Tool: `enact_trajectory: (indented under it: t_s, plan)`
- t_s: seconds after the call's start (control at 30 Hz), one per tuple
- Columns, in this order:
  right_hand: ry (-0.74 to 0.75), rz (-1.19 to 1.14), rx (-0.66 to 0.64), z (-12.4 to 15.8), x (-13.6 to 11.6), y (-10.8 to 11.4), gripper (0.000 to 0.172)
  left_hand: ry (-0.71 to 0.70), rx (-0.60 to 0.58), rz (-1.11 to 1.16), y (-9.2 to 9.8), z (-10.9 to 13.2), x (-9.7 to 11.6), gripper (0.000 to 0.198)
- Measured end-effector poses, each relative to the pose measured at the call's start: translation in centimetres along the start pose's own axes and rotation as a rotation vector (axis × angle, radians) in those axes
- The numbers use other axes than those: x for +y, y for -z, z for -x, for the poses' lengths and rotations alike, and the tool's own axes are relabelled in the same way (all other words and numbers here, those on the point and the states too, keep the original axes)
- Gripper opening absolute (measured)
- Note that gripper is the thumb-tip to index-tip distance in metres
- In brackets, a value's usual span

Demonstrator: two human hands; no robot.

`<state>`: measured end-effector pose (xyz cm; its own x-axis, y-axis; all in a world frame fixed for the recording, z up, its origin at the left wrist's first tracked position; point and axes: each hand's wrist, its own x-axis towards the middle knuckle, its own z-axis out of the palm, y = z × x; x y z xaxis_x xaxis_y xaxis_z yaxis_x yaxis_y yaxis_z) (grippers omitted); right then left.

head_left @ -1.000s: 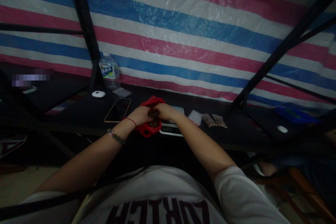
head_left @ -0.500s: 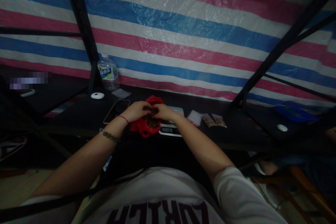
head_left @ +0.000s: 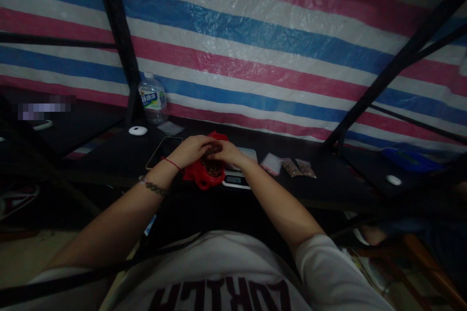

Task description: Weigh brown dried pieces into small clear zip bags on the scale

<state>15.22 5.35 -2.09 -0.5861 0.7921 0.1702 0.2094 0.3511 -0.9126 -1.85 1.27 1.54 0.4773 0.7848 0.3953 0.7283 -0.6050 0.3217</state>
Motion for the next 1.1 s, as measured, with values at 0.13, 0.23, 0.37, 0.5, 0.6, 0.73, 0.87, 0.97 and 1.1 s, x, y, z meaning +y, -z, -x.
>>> enact_trajectory:
  t_s: [0.13,0.23,0.37,0.5,0.6,0.73,0.87,0.97,1.1]
  plan:
    - [-0.047,0.058,0.11,0.2,-0.5,-0.1,0.038,-0.006,0.02,0.049,0.1,0.1,0.2,0.039]
    - [-0.057,0.05,0.118,0.4,-0.7,0.0,0.037,-0.034,0.024,0.102,0.2,0.2,0.2,0.038]
    - [-0.038,0.023,0.097,0.5,-0.8,0.2,0.035,-0.02,0.065,0.09,0.2,0.2,0.0,0.037]
    - [-0.044,0.062,0.099,0.5,-1.1,0.3,0.034,0.019,0.071,0.116,0.2,0.2,0.2,0.037]
    - [-0.003,0.099,0.077,0.6,-1.5,0.4,0.033,0.021,0.055,0.193,0.3,0.4,0.3,0.039]
    - [0.036,0.134,0.114,0.7,-1.9,0.8,0.033,0.01,0.079,0.316,0.5,0.5,0.5,0.041]
    - [0.045,0.165,0.176,0.9,-2.2,1.9,0.035,0.008,0.157,0.316,0.8,0.4,0.4,0.041]
    - [0.056,0.221,0.213,1.3,-2.3,3.2,0.037,0.071,0.213,0.277,1.0,0.3,0.3,0.038]
    - [0.088,0.232,0.278,2.6,-2.6,5.0,0.041,0.192,0.266,0.219,1.3,0.2,-0.3,0.035]
